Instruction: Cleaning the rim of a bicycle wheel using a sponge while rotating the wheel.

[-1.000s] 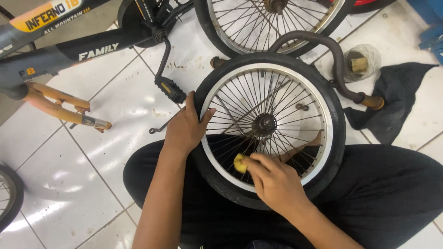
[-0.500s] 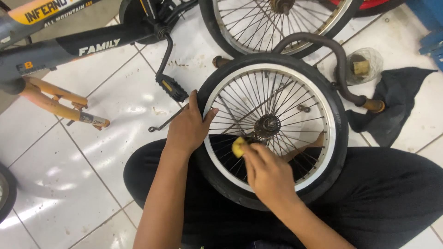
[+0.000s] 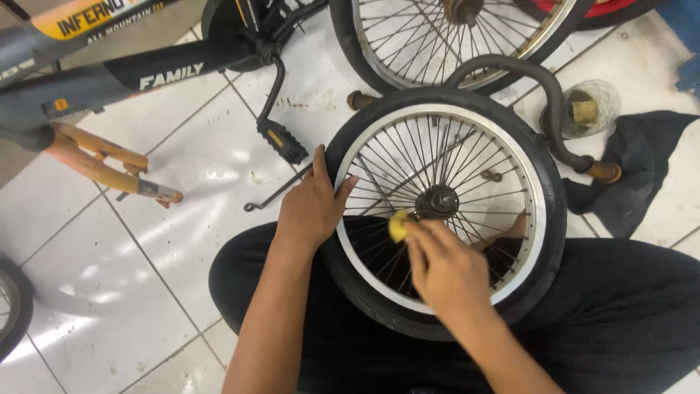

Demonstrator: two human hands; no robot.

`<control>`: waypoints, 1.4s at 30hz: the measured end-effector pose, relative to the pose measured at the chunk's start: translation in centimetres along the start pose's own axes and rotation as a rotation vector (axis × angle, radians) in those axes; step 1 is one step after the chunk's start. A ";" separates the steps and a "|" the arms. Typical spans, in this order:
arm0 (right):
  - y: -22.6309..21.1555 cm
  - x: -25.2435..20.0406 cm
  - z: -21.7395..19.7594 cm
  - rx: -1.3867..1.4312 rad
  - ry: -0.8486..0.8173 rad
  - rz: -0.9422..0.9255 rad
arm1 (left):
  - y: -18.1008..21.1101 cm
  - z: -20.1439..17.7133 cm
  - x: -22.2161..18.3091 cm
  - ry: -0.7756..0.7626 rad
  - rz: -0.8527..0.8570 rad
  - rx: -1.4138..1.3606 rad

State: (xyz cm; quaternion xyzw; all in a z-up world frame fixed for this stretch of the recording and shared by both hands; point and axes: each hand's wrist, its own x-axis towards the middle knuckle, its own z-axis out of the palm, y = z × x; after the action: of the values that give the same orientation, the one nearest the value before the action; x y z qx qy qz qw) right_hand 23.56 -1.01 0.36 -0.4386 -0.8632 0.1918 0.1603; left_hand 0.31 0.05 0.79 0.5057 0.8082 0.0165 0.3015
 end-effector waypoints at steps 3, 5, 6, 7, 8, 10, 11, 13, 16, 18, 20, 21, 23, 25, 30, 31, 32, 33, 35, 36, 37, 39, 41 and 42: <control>-2.2 -0.7 0.9 0.114 -0.151 -0.033 | -0.7 0.8 0.5 -0.009 -0.003 0.005; -3.2 -0.9 0.7 0.213 -0.180 -0.064 | -0.7 1.0 0.5 -0.012 0.007 0.028; -3.4 -0.7 0.4 0.263 -0.153 -0.088 | -0.7 1.0 0.5 0.005 0.021 0.027; -3.6 -0.5 0.0 0.313 -0.126 -0.113 | -0.8 1.0 0.5 0.021 0.035 0.027; -2.9 -0.4 -0.1 0.315 -0.126 -0.115 | -0.7 0.8 0.5 0.022 0.033 0.029; -1.3 -0.2 -0.4 0.407 -0.116 -0.019 | -0.5 0.7 0.5 0.002 0.000 -0.016; -0.3 -0.1 -0.5 0.407 -0.118 -0.017 | -0.6 0.6 0.5 0.000 -0.001 -0.016; 1.7 0.2 -0.9 0.136 0.048 0.035 | -0.4 0.6 0.5 -0.001 0.000 0.053; 1.5 0.4 -0.3 0.124 -0.036 0.052 | -0.4 0.7 0.6 0.020 0.021 0.027; 0.2 0.1 0.7 0.107 -0.043 0.015 | 0.0 0.2 0.7 -0.007 -0.004 0.005; -1.2 -0.3 1.2 0.095 -0.059 -0.023 | 0.0 0.3 0.6 -0.038 -0.037 -0.016; -1.9 -0.5 1.0 0.142 -0.058 -0.052 | -0.1 0.4 0.6 -0.031 -0.039 0.001; -2.6 -0.3 0.4 0.192 -0.054 -0.082 | -0.3 0.6 0.8 -0.021 -0.043 0.022; -2.6 0.1 -0.6 0.333 -0.138 -0.084 | -0.4 0.8 0.7 0.012 -0.022 0.020; -0.5 1.1 -2.1 0.067 0.101 -0.005 | 0.7 -0.4 -0.1 -0.012 -0.036 -0.017; -0.7 1.7 -3.0 -0.082 0.240 0.013 | 1.0 -0.7 -0.4 0.007 -0.039 -0.018; -0.6 1.5 -1.7 -0.079 0.236 0.009 | 1.1 -0.7 -0.4 0.008 -0.044 -0.019; -0.5 1.3 -0.4 -0.109 0.223 -0.017 | 1.1 -0.8 -0.5 0.000 -0.049 -0.013; -1.2 1.2 1.1 -0.137 0.208 -0.046 | 1.0 -0.8 -0.6 -0.008 -0.055 -0.008; -2.0 1.3 1.3 -0.112 0.198 -0.046 | 1.0 -0.8 -0.4 -0.005 -0.055 -0.005; -2.7 1.4 1.4 -0.086 0.187 -0.047 | 1.0 -0.8 -0.3 -0.002 -0.054 -0.002; -3.3 1.6 1.9 -0.075 0.173 -0.074 | 1.0 -0.7 -0.4 -0.006 -0.054 -0.002; -3.9 1.7 2.4 -0.066 0.167 -0.102 | 0.7 -0.6 -0.2 -0.003 -0.048 0.000; -4.2 1.6 2.7 0.002 0.109 -0.111 | 0.6 -0.4 -0.2 -0.012 -0.050 0.012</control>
State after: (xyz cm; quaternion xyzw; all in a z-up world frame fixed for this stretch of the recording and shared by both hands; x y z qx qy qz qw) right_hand 18.58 -2.50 0.12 -0.3995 -0.8761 0.1595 0.2179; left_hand 0.62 0.28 1.42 0.4874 0.8187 0.0008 0.3037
